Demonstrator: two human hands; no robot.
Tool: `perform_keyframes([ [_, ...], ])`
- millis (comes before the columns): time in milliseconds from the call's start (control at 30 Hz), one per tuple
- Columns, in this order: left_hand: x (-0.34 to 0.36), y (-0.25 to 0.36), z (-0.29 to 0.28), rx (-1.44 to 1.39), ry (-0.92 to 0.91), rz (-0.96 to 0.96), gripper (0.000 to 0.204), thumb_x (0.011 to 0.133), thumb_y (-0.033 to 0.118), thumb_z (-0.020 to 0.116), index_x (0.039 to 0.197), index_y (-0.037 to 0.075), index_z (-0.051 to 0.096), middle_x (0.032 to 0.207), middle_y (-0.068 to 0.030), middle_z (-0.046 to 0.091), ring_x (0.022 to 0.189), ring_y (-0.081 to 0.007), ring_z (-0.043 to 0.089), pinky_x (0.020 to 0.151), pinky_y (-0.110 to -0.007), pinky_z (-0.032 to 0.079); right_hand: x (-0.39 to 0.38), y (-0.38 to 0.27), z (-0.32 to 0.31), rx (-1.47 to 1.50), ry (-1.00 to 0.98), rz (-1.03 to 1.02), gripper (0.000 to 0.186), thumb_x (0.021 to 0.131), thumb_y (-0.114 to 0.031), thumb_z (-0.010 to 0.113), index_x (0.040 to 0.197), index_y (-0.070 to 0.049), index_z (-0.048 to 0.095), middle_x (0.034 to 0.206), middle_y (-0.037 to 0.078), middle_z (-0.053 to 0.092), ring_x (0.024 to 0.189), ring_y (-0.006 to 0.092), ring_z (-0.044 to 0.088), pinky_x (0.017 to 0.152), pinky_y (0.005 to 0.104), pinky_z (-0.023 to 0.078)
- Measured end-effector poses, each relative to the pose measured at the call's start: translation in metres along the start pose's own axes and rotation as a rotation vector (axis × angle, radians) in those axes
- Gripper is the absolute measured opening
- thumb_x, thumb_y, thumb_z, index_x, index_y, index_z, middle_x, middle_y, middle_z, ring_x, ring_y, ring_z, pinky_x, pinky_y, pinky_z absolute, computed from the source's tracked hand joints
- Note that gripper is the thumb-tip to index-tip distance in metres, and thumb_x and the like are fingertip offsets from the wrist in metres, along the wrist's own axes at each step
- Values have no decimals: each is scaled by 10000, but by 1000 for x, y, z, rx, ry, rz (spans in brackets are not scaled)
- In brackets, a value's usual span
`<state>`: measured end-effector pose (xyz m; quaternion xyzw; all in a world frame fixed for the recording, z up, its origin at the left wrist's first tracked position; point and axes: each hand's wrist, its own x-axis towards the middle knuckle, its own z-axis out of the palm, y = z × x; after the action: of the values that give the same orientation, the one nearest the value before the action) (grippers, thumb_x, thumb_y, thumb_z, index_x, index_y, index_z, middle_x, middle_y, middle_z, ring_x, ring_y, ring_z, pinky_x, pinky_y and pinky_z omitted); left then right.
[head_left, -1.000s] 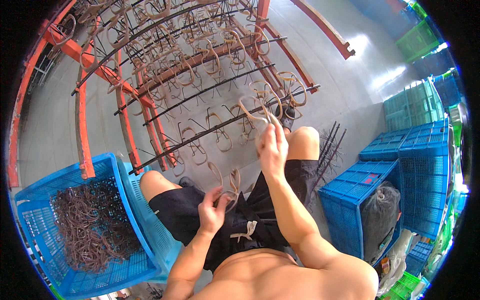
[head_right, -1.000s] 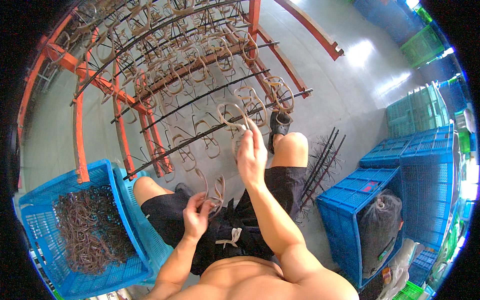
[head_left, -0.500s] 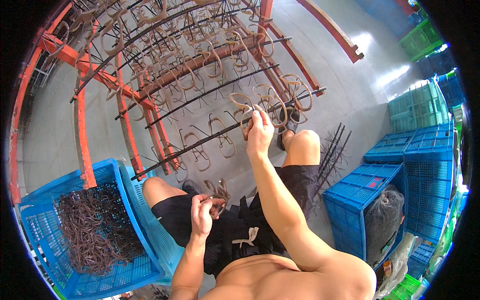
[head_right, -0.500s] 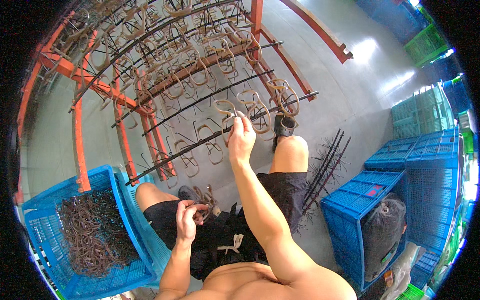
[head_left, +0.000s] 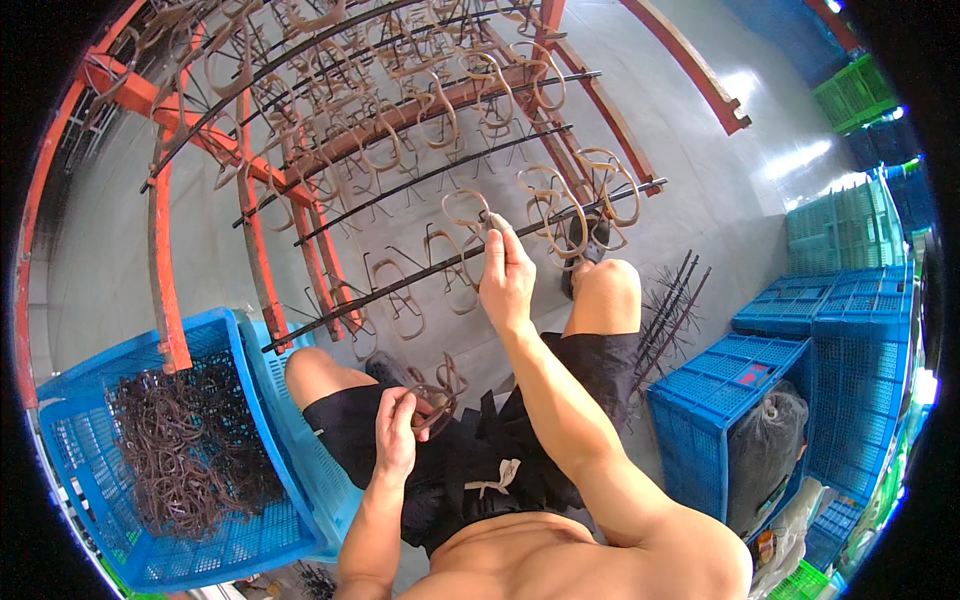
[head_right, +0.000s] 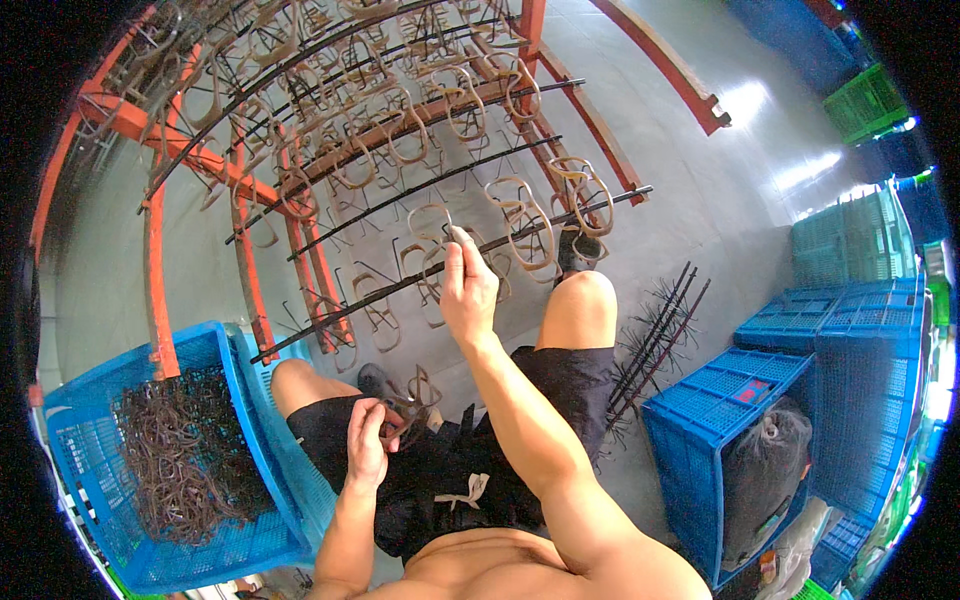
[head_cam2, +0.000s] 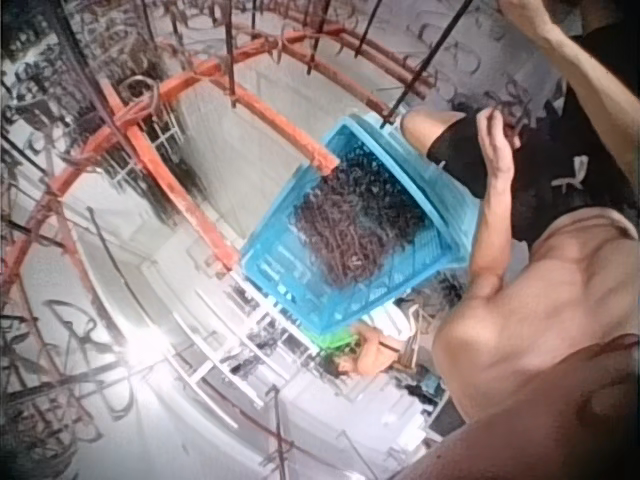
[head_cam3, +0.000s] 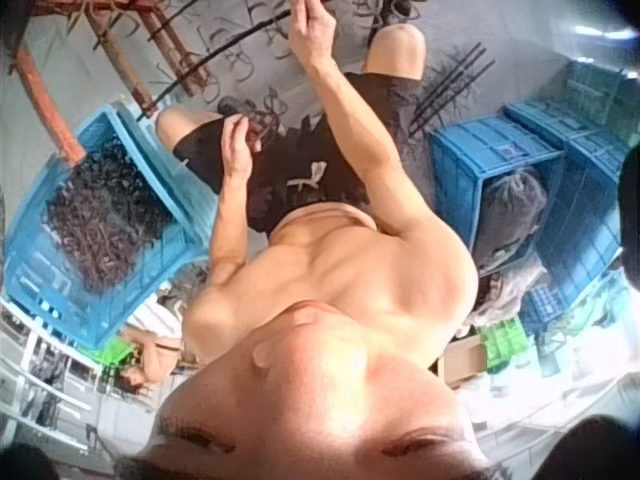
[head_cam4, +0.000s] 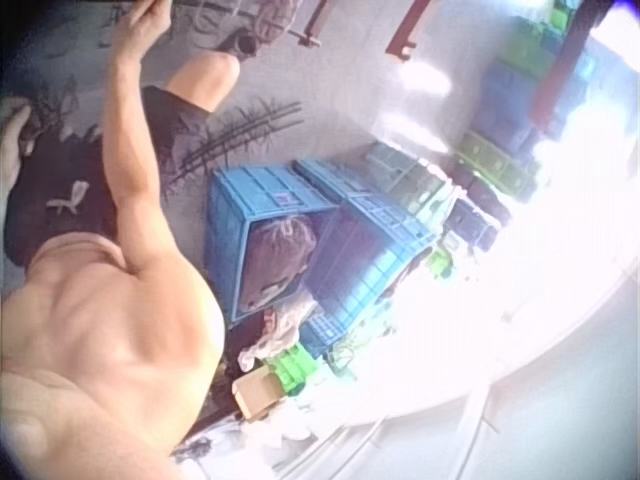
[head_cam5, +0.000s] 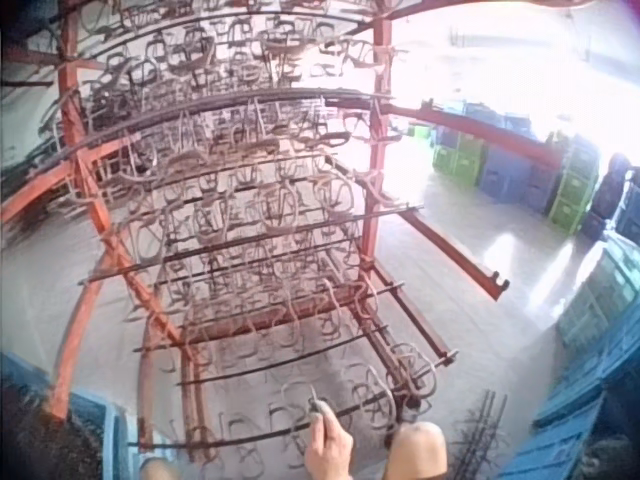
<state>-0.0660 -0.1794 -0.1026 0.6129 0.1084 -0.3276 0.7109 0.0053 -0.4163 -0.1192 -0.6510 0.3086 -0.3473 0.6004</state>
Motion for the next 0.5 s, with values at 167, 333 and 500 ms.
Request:
perform_keyframes([
  [167, 0, 6, 0, -72, -20, 13, 130, 921, 148, 485, 974, 42, 537, 706, -45, 561, 491, -68, 423, 420, -196, 331, 4, -2, -6, -246, -47, -145, 224, 901, -108, 536, 1098, -11, 578, 586, 90, 482, 498, 134, 432, 499, 245, 394],
  [333, 0, 14, 5, -200, 3, 91, 181, 926, 175, 464, 1015, 38, 543, 730, -42, 561, 511, -64, 414, 437, -185, 326, 11, 0, -14, -252, -16, -97, 220, 907, -132, 534, 1095, -31, 582, 590, 77, 498, 505, 123, 436, 506, 254, 401],
  [500, -11, 21, 7, -235, -21, 237, 299, 942, 301, 424, 1081, 54, 522, 833, -48, 530, 627, -91, 432, 521, -216, 362, 10, -5, -21, -96, -45, 137, 265, 929, -213, 500, 1098, -20, 570, 662, 78, 546, 585, 131, 478, 580, 273, 422],
])
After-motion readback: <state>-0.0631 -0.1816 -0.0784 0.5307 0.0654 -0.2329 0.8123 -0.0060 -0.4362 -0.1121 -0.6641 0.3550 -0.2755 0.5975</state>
